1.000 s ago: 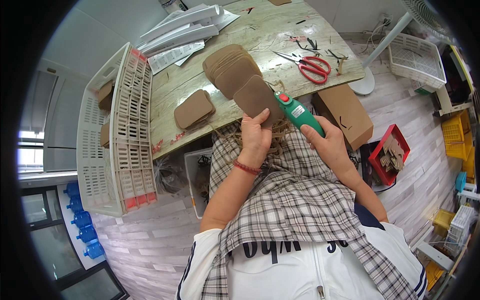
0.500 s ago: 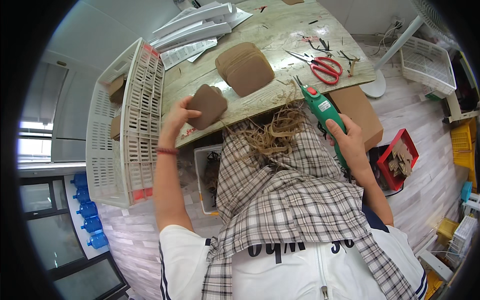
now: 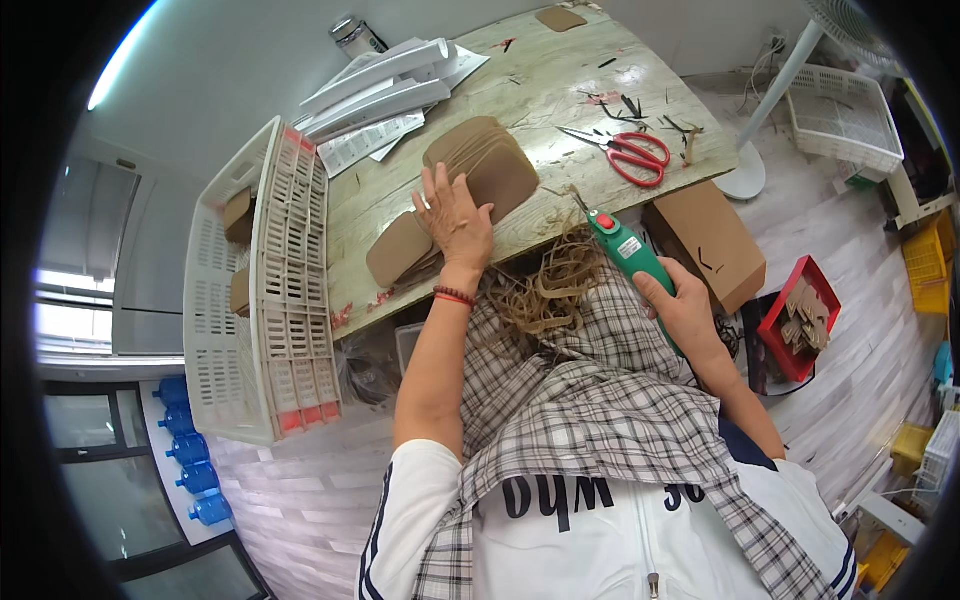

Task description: The person repeatedly smooths the edges of small brown cardboard pieces using a green rotary tool. They pick up each piece from a white basket, run the tool along the edges, and place the finished pieces on the table. The process is repeated for multiple pieces throughout the clip.

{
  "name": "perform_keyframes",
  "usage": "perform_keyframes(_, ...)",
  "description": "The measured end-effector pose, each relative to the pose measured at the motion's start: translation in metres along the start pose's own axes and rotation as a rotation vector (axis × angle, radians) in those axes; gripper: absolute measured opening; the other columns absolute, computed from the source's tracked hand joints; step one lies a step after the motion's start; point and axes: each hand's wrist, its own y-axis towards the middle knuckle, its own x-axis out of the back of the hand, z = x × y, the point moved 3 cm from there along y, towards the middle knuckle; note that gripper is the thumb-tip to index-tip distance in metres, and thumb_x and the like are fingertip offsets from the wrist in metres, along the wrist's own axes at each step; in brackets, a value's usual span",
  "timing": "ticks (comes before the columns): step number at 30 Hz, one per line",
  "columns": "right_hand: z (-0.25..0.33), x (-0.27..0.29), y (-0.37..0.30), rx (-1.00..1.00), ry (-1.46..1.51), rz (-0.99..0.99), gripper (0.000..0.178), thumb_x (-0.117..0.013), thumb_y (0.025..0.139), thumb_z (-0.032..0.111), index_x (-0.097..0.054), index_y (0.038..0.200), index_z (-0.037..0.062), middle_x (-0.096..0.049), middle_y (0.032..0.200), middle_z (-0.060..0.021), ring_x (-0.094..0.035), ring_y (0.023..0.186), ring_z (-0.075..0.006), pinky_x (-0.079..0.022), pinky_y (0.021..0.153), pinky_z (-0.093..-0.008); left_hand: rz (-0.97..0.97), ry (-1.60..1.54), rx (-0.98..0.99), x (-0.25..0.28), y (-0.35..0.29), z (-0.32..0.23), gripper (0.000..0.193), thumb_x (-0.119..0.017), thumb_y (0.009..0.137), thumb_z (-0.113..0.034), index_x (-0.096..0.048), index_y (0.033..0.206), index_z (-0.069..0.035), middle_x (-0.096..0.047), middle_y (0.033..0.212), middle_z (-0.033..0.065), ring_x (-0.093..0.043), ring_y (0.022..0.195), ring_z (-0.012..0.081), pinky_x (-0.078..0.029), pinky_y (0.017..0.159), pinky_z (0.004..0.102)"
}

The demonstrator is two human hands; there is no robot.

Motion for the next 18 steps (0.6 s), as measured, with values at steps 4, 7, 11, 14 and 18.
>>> perform_keyframes(4,-0.005,-0.001,0.002,-0.025,0.008,-0.002,0.036,-0.069,0.088,0.029,-0.064,0.108,-0.0003,-0.059,0.071,-0.0015,-0.052,0.057,-0.0072,-0.043,0.053,-0.025,0.012,-0.233,0.188,0.006,-0.003,0.0,0.038,-0.079,0.07,-0.009,-0.05,0.094,-0.005,-0.054,0.115,0.0144,-0.045,0.119,0.0356,-0.03,0.104,0.0498)
perform_keyframes(7,-0.002,-0.004,0.003,0.002,-0.022,0.014,0.035,-0.069,0.088,0.029,-0.064,0.108,-0.0003,-0.059,0.071,-0.0014,-0.052,0.057,-0.0071,-0.043,0.053,-0.0248,0.079,-0.712,0.468,-0.004,-0.016,0.009,0.034,-0.074,0.076,0.002,-0.047,0.096,-0.004,-0.063,0.095,0.0103,-0.059,0.088,0.0274,-0.047,0.085,0.0385)
perform_keyframes(11,0.0,-0.006,0.005,0.001,0.026,0.003,0.034,-0.068,0.089,0.028,-0.064,0.107,-0.0003,-0.059,0.07,-0.0008,-0.052,0.057,-0.0065,-0.043,0.053,-0.0239,-0.179,-1.687,0.896,-0.001,-0.021,-0.028,0.028,-0.066,0.085,0.005,-0.049,0.104,-0.005,-0.062,0.106,0.0073,-0.062,0.094,0.0176,-0.052,0.086,0.0315)
perform_keyframes(14,0.007,-0.009,0.005,-0.019,0.063,0.015,0.034,-0.068,0.089,0.028,-0.064,0.107,-0.0007,-0.058,0.07,-0.0003,-0.052,0.057,-0.006,-0.043,0.053,-0.0234,-0.215,-2.032,0.939,-0.002,-0.02,-0.05,0.038,-0.063,0.086,0.008,-0.05,0.12,-0.003,-0.061,0.118,0.0088,-0.06,0.107,0.0208,-0.051,0.096,0.035)
perform_keyframes(18,0.016,-0.012,0.003,-0.023,0.116,0.043,0.034,-0.067,0.09,0.029,-0.064,0.105,-0.0014,-0.058,0.07,-0.0002,-0.052,0.057,-0.0056,-0.043,0.053,-0.0231,-0.252,-2.245,0.971,-0.009,-0.016,-0.066,0.043,-0.06,0.088,0.007,-0.05,0.128,-0.006,-0.059,0.122,0.0071,-0.057,0.114,0.0227,-0.048,0.101,0.037)
